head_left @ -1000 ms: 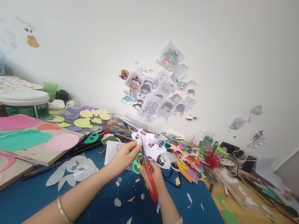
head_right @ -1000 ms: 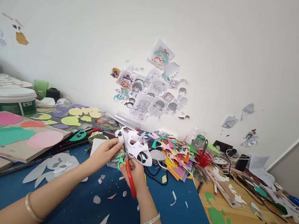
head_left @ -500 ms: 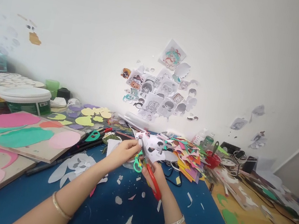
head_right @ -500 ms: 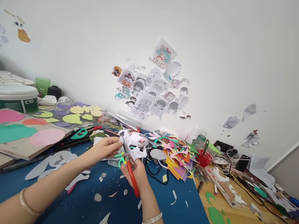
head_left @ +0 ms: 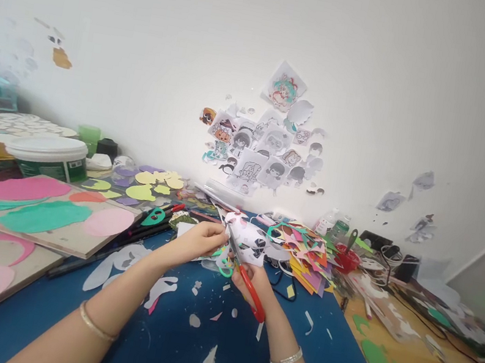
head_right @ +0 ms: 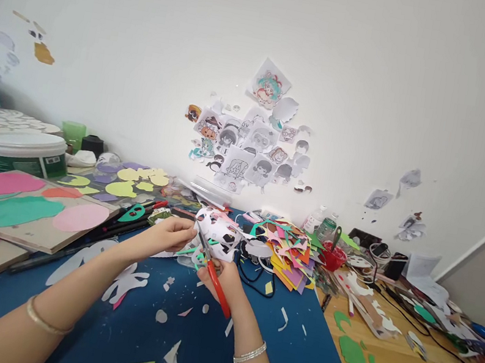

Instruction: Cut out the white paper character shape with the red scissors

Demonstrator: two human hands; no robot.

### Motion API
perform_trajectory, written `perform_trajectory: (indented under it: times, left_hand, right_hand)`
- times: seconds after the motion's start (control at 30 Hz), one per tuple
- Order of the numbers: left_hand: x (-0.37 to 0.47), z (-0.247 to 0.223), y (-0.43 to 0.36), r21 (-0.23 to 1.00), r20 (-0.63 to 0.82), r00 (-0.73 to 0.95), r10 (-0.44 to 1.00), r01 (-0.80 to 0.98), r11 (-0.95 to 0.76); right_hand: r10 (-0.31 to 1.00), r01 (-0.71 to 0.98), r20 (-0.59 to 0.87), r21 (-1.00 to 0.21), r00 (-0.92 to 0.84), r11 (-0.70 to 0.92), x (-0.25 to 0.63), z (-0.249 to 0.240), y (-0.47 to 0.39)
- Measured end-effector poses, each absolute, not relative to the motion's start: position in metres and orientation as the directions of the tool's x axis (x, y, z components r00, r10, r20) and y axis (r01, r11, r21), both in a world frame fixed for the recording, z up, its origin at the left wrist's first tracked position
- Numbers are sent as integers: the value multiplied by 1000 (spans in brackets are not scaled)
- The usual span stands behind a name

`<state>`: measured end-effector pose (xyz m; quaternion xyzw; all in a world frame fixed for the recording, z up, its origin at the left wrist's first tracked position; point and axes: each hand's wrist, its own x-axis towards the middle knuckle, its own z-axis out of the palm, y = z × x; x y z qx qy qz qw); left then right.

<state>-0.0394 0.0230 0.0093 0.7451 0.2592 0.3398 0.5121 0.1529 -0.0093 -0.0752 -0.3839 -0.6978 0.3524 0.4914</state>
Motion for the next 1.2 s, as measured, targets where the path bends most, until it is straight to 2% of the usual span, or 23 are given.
perform_trajectory:
  times: [0.17, 0.33, 0.43, 0.53, 0.67, 0.8, 1.0, 1.2]
  left_hand:
    - [-44, 14, 20, 922, 207, 635, 744, 127, -365]
    - [-40, 14, 21, 932, 219, 586, 780, 112, -346]
    - [-28, 5, 22, 948, 244, 529, 813, 46, -315]
    - [-11, -8, 19, 951, 305, 403, 863, -81, -298]
    - [4, -16, 13, 947, 303, 260, 917, -191, -259]
    - [0, -11, 12, 956, 276, 292, 916, -181, -230]
    - [-11, -6, 16, 958, 282, 368, 886, -48, -284]
    - [-18, -2, 19, 946, 290, 443, 849, 1, -323]
  right_hand:
    - [884, 217, 409, -863, -228, 456, 155, -74, -10]
    - [895, 225, 401, -870, -194, 439, 155, -72, -10]
    - [899, 209, 418, -875, -133, 437, 152, -73, -9]
    - [905, 205, 417, -882, -80, 425, 149, -75, -7]
    - [902, 245, 423, -868, -85, 431, 147, -78, -5]
    - [898, 249, 428, -863, -106, 440, 149, -77, -7]
    - [879, 219, 455, -851, -143, 477, 153, -76, -7]
    - [912, 238, 381, -882, -148, 407, 155, -71, -9]
